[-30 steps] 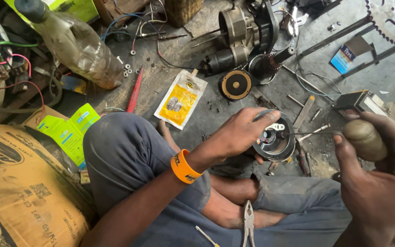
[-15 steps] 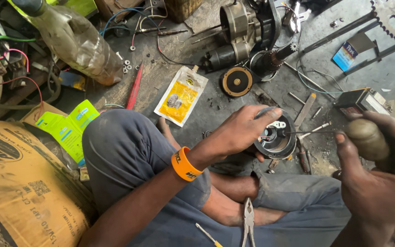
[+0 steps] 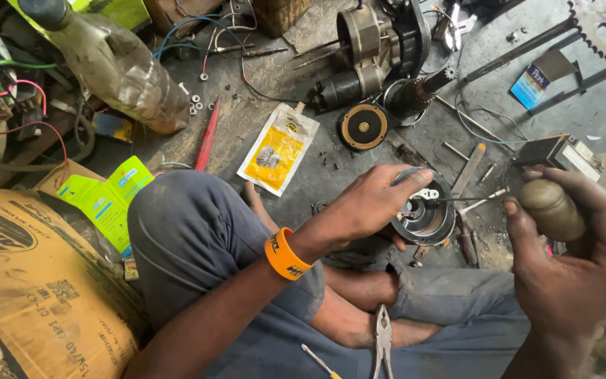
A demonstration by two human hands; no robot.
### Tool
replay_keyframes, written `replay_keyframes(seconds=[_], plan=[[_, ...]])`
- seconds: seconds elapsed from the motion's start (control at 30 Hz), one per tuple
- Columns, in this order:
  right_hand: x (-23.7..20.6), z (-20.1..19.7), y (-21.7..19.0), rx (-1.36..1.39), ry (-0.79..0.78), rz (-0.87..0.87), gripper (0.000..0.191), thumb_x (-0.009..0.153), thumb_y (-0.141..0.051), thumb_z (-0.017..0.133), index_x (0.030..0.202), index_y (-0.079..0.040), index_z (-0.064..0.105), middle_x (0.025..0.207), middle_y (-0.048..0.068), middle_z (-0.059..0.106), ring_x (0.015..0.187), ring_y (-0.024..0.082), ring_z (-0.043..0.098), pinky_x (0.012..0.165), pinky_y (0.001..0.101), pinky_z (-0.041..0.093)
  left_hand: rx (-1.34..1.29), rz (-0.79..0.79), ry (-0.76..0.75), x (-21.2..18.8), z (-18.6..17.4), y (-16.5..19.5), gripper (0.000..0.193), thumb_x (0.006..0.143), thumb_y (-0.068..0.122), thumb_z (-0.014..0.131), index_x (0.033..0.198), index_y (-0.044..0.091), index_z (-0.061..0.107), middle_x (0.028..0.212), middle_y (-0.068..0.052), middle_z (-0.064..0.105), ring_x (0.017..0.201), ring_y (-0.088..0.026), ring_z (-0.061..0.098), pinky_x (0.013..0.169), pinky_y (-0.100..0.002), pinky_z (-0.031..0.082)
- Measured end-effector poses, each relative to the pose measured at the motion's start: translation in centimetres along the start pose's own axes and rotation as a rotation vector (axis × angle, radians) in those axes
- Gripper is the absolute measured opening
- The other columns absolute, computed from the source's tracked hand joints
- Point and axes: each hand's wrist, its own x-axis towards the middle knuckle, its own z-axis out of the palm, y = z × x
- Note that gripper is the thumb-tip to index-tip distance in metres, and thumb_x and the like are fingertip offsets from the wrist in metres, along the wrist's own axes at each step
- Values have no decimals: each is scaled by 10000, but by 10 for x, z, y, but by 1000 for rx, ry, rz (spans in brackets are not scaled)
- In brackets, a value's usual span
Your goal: The person sits on the workshop floor repairing a motorcycle starter motor assembly. They file a metal plate with a flat file, fit the plate into the motor housing, adjust small internal parts, and tap a black cap into place using a mallet.
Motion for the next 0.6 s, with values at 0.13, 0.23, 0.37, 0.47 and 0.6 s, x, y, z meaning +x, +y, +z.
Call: replay_keyframes(seconds=[0.13, 0.23, 0.37, 0.47, 0.6], plan=[[-3, 0, 1, -3, 12, 4, 359, 992, 114, 773, 1293, 92, 579, 1276, 161, 652, 1198, 195, 671, 1053, 286, 577, -30, -28, -6, 0, 0, -1, 460, 1018, 424, 531, 1050, -19, 651, 801, -58, 610, 659, -140, 653, 443, -320, 596], [-5, -1, 6, -24, 13, -19, 369, 990, 130, 778, 1296, 103, 574, 1292, 185, 658, 1232, 217, 675, 1079, 302, 580, -58, -33, -35, 1, 0, -1, 465, 1025, 425, 516, 1047, -21, 650, 789, -67, 630, 628, -144, 658, 444, -308, 583], [-12, -1, 12, 13, 21, -32, 393, 990, 163, 762, 1326, 107, 567, 1322, 198, 659, 1244, 217, 674, 1102, 303, 584, -35, -54, -9, 1, 1, -3, 464, 1028, 425, 521, 1035, -19, 655, 785, -59, 615, 626, -144, 658, 442, -311, 587], [-15, -3, 18, 31, 21, -28, 398, 993, 166, 759, 1331, 101, 560, 1307, 191, 658, 1212, 202, 658, 1092, 295, 586, -35, -56, -4, 1, 1, -3, 457, 1021, 424, 521, 1034, -11, 661, 792, -59, 630, 636, -140, 663, 441, -313, 589], [-19, -9, 27, 43, 33, 8, 389, 1009, 168, 743, 1340, 87, 555, 1276, 170, 643, 1179, 182, 658, 1060, 273, 577, -27, -41, -17, 1, 0, -3, 476, 1023, 437, 522, 1027, -20, 656, 795, -63, 643, 648, -139, 669, 444, -316, 592]])
